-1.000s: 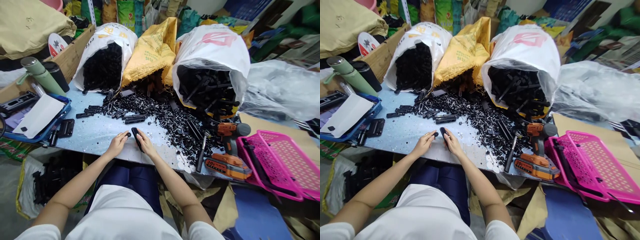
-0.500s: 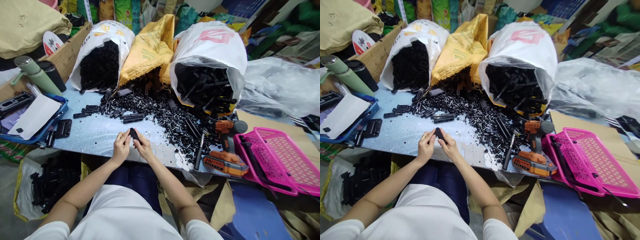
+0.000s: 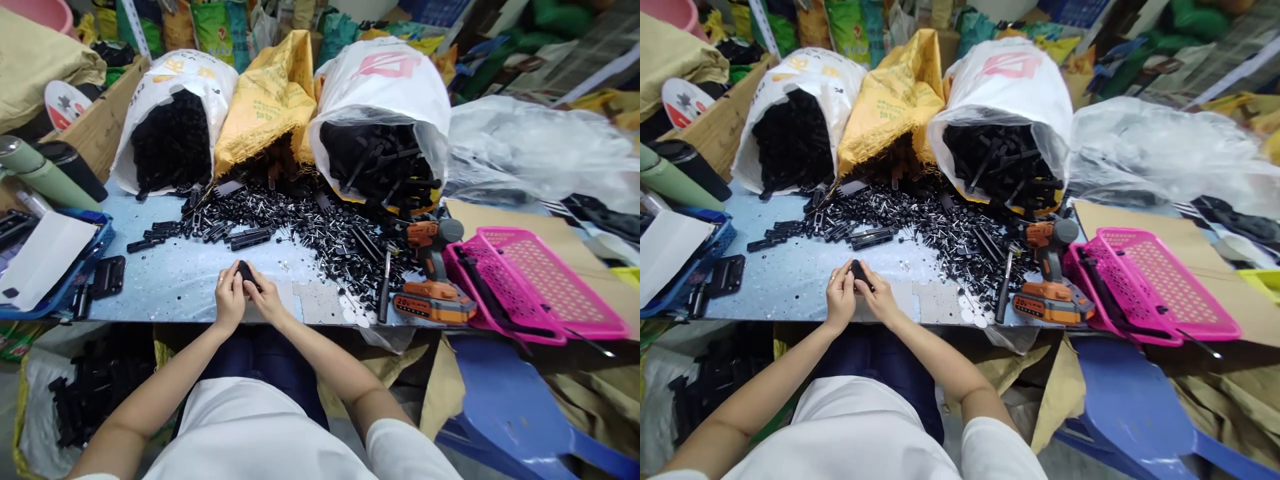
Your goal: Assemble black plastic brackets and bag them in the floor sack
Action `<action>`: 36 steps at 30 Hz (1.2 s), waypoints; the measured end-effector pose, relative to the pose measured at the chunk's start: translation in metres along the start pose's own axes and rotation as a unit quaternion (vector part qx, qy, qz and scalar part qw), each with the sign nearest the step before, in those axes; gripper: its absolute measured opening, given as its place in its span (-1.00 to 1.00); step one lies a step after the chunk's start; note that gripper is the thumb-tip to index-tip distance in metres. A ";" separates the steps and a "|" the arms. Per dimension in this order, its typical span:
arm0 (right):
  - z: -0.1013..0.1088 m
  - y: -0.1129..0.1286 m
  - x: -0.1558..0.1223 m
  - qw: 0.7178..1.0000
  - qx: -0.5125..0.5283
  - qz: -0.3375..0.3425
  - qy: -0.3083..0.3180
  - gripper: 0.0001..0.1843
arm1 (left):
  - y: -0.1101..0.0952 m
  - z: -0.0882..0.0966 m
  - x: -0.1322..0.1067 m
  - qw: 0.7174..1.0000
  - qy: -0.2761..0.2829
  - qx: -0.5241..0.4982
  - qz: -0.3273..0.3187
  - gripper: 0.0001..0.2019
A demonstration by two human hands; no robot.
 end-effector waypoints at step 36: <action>0.307 -0.123 0.084 0.784 -0.581 -0.219 -0.010 -0.59 | 0.011 -0.046 -0.041 0.858 0.325 0.351 -0.187 -0.64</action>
Point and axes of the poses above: each hand's wrist, its own x-axis towards the middle knuckle, its own z-axis out of the back of the hand, y = z × x, the point moved 8 cm from there along x, towards the middle knuckle
